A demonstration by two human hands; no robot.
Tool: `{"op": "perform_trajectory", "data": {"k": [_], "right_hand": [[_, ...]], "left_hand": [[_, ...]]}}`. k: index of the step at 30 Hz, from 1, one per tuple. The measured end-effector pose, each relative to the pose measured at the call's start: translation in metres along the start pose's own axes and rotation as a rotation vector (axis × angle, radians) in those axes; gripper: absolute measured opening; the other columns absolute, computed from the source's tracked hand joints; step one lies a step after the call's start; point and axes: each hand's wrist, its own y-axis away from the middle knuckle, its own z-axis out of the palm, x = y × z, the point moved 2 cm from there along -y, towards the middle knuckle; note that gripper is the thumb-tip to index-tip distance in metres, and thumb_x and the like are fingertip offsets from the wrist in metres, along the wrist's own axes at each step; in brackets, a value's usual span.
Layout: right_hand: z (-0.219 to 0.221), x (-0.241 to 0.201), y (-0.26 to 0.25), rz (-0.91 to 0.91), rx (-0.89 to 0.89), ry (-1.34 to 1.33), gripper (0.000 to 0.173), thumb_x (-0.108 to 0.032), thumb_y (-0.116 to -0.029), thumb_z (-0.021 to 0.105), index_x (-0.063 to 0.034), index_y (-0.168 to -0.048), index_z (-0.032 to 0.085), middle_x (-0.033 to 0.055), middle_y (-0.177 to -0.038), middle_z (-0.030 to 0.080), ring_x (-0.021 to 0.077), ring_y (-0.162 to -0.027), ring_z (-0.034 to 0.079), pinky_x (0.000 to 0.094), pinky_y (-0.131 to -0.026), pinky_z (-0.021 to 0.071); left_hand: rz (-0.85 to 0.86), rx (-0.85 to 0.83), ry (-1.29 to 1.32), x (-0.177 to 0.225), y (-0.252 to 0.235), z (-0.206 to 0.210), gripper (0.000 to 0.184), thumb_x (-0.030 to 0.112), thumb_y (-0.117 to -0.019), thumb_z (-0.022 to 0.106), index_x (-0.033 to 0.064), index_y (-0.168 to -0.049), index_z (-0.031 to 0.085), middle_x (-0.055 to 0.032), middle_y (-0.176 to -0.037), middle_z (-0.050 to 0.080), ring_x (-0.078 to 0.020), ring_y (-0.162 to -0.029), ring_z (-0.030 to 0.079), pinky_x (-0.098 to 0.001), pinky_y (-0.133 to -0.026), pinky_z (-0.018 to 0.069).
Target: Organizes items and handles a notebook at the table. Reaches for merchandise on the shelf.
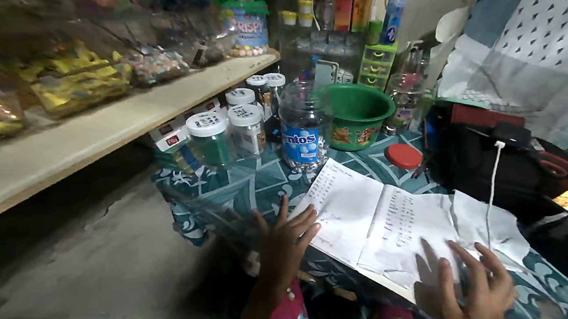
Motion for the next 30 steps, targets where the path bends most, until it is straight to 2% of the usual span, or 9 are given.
{"op": "perform_trajectory", "data": {"k": [4, 11, 13, 15, 17, 20, 25, 27, 30], "right_hand": [[-0.005, -0.012, -0.006, -0.08, 0.001, 0.039, 0.035, -0.03, -0.1013, 0.052, -0.0071, -0.118, 0.073, 0.027, -0.132, 0.061, 0.0531, -0.12, 0.051, 0.0657, -0.091, 0.0364], [-0.003, -0.024, -0.006, -0.131, -0.015, -0.018, 0.033, -0.03, -0.1014, 0.052, -0.0105, -0.115, 0.075, 0.0195, -0.128, 0.067, 0.0483, -0.122, 0.054, 0.0642, -0.093, 0.0362], [-0.006, -0.02, -0.003, -0.105, -0.024, -0.025, 0.033, -0.029, -0.1016, 0.051, -0.0095, -0.116, 0.074, 0.019, -0.128, 0.067, 0.0486, -0.123, 0.053, 0.0647, -0.092, 0.0363], [-0.01, -0.014, 0.001, -0.084, -0.037, -0.047, 0.034, -0.028, -0.1026, 0.05, -0.0074, -0.118, 0.072, 0.0198, -0.129, 0.066, 0.0462, -0.121, 0.054, 0.0626, -0.091, 0.0375], [-0.013, -0.006, 0.005, -0.055, -0.05, -0.11, 0.035, -0.027, -0.1034, 0.051, -0.0038, -0.12, 0.071, 0.0238, -0.132, 0.063, 0.0395, -0.12, 0.056, 0.0533, -0.097, 0.0415], [-0.014, 0.007, 0.01, 0.027, -0.058, -0.291, 0.035, -0.023, -0.1034, 0.053, 0.0016, -0.123, 0.068, 0.0253, -0.135, 0.057, 0.018, -0.123, 0.056, 0.0224, -0.099, 0.0484], [-0.027, 0.025, 0.014, 0.149, -0.011, -0.685, 0.045, -0.018, -0.1025, 0.052, 0.0113, -0.136, 0.05, 0.0099, -0.139, 0.056, 0.0044, -0.125, 0.056, 0.0219, -0.104, 0.0498], [-0.034, 0.026, 0.012, 0.228, -0.005, -0.708, 0.04, -0.013, -0.1071, 0.043, 0.0129, -0.138, 0.044, 0.0079, -0.137, 0.057, 0.0037, -0.12, 0.061, 0.0237, -0.102, 0.054], [-0.039, 0.029, 0.016, 0.29, -0.008, -0.633, 0.041, -0.012, -0.1069, 0.042, 0.0156, -0.138, 0.042, 0.0139, -0.138, 0.054, 0.0048, -0.121, 0.06, 0.0257, -0.101, 0.0536]], "left_hand": [[0.077, 0.097, 0.017, -0.001, -0.001, 0.004, 0.03, 0.025, -0.0988, 0.059, 0.0124, -0.118, 0.079, -0.0007, -0.13, 0.071, -0.0429, -0.138, 0.05, -0.0839, -0.109, 0.0022], [0.116, 0.251, 0.057, 0.009, 0.003, 0.013, 0.03, 0.02, -0.0995, 0.057, 0.0077, -0.116, 0.079, -0.0036, -0.129, 0.071, -0.0422, -0.135, 0.054, -0.0838, -0.109, 0.0077], [0.111, 0.292, 0.085, 0.022, 0.002, 0.009, 0.032, 0.02, -0.0997, 0.056, 0.0057, -0.12, 0.076, -0.0069, -0.132, 0.07, -0.0457, -0.135, 0.053, -0.0823, -0.108, 0.0154], [0.124, 0.327, 0.167, 0.044, 0.0, 0.001, 0.03, 0.015, -0.0991, 0.057, 0.0024, -0.12, 0.075, -0.011, -0.133, 0.068, -0.0457, -0.135, 0.053, -0.0669, -0.113, 0.0324], [0.204, 0.367, 0.317, 0.073, -0.002, -0.001, 0.025, 0.009, -0.0968, 0.061, -0.002, -0.113, 0.076, -0.0167, -0.128, 0.07, -0.0397, -0.13, 0.058, -0.0441, -0.111, 0.0445], [0.495, 0.323, 0.597, 0.122, 0.004, 0.012, 0.019, 0.004, -0.095, 0.064, -0.0045, -0.106, 0.077, -0.023, -0.124, 0.07, -0.0351, -0.129, 0.059, -0.0353, -0.113, 0.045], [0.949, 0.012, 0.796, 0.167, 0.034, 0.049, 0.026, 0.011, -0.103, 0.057, -0.0031, -0.119, 0.072, -0.0226, -0.131, 0.066, -0.035, -0.132, 0.057, -0.038, -0.116, 0.0421], [0.922, 0.062, 0.774, 0.157, 0.041, 0.052, 0.025, 0.012, -0.1032, 0.056, -0.0008, -0.116, 0.073, -0.0175, -0.126, 0.07, -0.03, -0.129, 0.06, -0.0364, -0.114, 0.0442], [0.534, 0.283, 0.491, 0.11, 0.035, 0.039, 0.03, 0.02, -0.1041, 0.052, 0.0052, -0.117, 0.074, -0.0093, -0.126, 0.072, -0.0232, -0.132, 0.059, -0.04, -0.117, 0.038]]}}
